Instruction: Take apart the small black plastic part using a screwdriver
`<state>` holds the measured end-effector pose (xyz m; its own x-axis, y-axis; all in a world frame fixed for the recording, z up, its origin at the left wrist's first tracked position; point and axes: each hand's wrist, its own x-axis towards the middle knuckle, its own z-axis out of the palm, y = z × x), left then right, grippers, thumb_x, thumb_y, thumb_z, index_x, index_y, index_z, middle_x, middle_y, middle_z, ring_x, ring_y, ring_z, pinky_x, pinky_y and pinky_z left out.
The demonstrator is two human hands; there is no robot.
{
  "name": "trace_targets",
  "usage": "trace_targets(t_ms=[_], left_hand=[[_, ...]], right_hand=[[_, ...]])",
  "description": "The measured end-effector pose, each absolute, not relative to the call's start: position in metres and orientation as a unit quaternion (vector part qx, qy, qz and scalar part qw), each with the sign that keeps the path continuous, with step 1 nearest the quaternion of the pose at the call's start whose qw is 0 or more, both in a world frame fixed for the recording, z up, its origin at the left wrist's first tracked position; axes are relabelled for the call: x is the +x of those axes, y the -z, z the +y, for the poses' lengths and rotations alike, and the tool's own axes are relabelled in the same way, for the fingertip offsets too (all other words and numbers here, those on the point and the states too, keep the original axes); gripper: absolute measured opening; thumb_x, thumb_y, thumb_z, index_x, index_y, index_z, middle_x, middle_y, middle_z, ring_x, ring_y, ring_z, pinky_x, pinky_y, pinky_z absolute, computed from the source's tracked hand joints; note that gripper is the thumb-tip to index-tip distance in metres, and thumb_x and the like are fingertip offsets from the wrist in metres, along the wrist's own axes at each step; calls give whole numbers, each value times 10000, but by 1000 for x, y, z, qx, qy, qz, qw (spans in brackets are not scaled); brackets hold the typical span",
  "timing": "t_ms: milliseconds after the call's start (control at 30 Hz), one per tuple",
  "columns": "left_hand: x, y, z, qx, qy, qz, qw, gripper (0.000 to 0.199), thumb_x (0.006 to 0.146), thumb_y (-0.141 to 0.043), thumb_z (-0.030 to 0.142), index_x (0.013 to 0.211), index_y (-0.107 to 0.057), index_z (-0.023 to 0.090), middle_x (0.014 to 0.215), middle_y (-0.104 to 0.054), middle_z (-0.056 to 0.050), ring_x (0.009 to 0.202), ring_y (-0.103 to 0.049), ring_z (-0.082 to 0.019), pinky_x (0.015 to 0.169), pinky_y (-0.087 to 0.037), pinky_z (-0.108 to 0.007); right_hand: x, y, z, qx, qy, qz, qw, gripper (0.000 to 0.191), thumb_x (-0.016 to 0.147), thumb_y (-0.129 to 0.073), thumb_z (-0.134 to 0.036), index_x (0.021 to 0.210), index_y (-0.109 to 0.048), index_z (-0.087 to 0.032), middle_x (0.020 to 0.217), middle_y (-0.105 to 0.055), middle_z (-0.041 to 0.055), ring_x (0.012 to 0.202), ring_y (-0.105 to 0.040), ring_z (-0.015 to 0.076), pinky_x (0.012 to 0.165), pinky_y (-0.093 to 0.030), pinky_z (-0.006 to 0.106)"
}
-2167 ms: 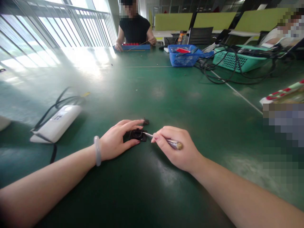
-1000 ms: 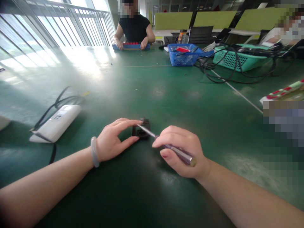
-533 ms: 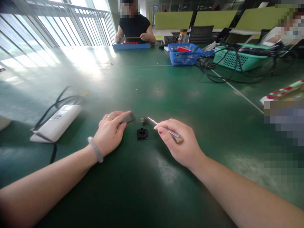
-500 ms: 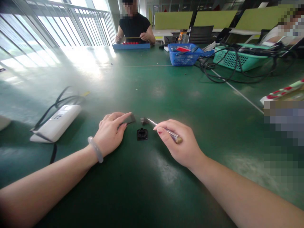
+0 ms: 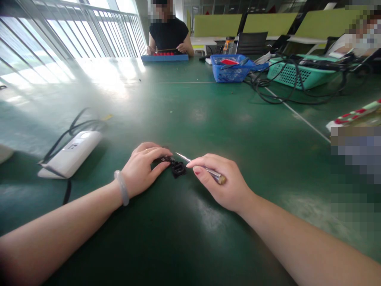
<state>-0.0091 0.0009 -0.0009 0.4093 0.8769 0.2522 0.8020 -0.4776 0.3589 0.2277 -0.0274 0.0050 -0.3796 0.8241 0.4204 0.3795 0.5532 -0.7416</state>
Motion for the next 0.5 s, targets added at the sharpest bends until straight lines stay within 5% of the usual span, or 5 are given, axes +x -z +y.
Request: trace_targets(t_ms=[367,500], left_hand=[[-9,0,-3,803,-334,481,109,219,867,-577,227,1083,-610,207,997,-671,-23,802,-641,-157,801,-528,-309],[-8,0,-6,836,-355,406,103,186,875,-578,224,1054,-621,200,1038,-669,-44,931,-641,-176,879,-523,-318]], right_hand=[[227,-5,-27,-393,-271,-772,419,191,910,-519,-263,939,-695,-194,773,-660,17,655,-599,124,620,-460,267],[227,-4,-27,-399,-269,-770,419,190,912,-516,-267,937,-692,-202,778,-660,15,659,-601,124,621,-460,266]])
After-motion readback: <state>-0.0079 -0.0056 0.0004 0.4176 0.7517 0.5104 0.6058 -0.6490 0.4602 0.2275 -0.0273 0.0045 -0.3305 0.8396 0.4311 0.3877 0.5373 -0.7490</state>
